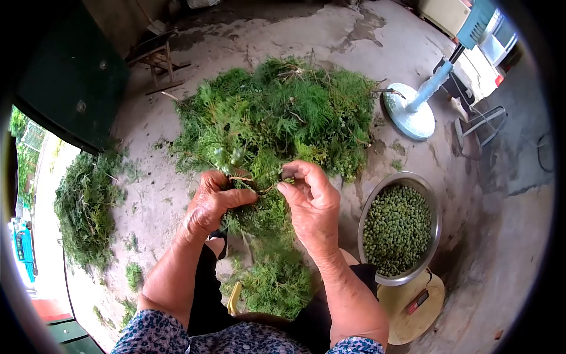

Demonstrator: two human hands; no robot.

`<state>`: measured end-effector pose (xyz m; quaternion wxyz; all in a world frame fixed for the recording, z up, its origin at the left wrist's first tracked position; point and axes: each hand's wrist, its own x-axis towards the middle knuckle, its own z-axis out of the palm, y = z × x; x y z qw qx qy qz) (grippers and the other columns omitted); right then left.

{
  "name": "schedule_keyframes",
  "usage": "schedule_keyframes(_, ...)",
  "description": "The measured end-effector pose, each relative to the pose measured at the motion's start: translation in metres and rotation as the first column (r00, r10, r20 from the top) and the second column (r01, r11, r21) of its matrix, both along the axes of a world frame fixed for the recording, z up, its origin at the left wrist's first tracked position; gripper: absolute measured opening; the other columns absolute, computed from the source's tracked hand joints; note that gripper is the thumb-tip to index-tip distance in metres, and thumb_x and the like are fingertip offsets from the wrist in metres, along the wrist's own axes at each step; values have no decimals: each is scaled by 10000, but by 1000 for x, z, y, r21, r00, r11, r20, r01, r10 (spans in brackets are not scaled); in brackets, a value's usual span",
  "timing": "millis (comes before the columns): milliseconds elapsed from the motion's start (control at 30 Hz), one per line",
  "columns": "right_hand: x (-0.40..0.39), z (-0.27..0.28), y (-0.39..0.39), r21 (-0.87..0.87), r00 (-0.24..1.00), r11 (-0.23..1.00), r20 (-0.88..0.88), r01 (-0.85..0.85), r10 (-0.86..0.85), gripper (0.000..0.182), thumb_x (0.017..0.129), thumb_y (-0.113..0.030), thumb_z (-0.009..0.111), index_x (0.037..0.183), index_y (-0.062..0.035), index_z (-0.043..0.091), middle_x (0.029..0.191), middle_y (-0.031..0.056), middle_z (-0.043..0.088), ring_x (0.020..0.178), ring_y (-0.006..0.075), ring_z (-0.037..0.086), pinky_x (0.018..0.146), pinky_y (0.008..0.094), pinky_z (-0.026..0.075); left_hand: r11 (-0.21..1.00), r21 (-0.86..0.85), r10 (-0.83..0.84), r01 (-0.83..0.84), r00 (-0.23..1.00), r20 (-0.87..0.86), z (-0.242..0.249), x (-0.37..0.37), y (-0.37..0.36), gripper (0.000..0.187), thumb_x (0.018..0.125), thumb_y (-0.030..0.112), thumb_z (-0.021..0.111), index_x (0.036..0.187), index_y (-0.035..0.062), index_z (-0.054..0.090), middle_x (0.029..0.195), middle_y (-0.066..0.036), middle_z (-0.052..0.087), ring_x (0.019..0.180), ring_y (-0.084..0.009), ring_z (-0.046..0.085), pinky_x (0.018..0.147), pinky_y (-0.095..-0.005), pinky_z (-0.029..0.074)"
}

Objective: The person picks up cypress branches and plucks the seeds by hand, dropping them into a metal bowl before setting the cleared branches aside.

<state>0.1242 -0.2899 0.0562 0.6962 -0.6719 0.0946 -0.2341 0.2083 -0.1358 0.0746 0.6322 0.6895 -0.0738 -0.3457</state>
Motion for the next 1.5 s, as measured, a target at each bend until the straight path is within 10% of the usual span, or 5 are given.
schedule_keyframes(400, 6, -2, -36, 359, 965, 897, -59, 259, -255, 81, 865, -120, 564, 889, -60, 612, 678, -14, 545, 573, 59, 471, 513, 183, 416, 934, -296, 111, -200, 950, -291, -1, -10, -6, 188, 620, -66, 696, 772, 40, 665, 743, -27, 647, 640, -133, 610, 629, -265, 501)
schedule_keyframes(633, 2, 0, -20, 721, 921, 639, -4, -268, 390, 281, 845, -226, 595, 1061, -50, 559, 876, 58, 584, 751, 127, 573, 557, 227, 468, 931, -320, 73, -177, 948, -311, -4, -11, -7, 140, 635, -35, 674, 755, 39, 670, 752, -48, 650, 641, -154, 609, 621, -270, 492)
schedule_keyframes(800, -1, -7, -13, 764, 891, 569, 17, -304, 453, 306, 843, -147, 601, 1128, -53, 543, 1012, 39, 590, 959, 138, 518, 904, 288, 388, 949, -286, 102, -134, 987, -125, -30, -10, -4, 124, 622, -17, 679, 737, 29, 665, 720, -46, 646, 616, -144, 602, 615, -258, 485)
schedule_keyframes(900, -2, -11, -14, 776, 878, 524, 78, -350, 472, 298, 838, -106, 600, 1123, -41, 541, 1008, 34, 588, 962, 135, 517, 891, 285, 397, 936, -320, 63, -148, 964, -260, -17, -11, -8, 123, 617, -24, 682, 727, 27, 663, 703, -43, 644, 597, -135, 600, 605, -252, 484)
schedule_keyframes(1500, -3, 1, -20, 629, 957, 774, -172, -74, 231, 187, 762, -30, 657, 934, -41, 585, 776, 7, 589, 643, 64, 542, 537, 193, 451, 946, -295, 48, -136, 957, -286, -6, -20, -20, 208, 664, -30, 673, 866, 18, 660, 783, -37, 655, 682, -122, 609, 671, -260, 493)
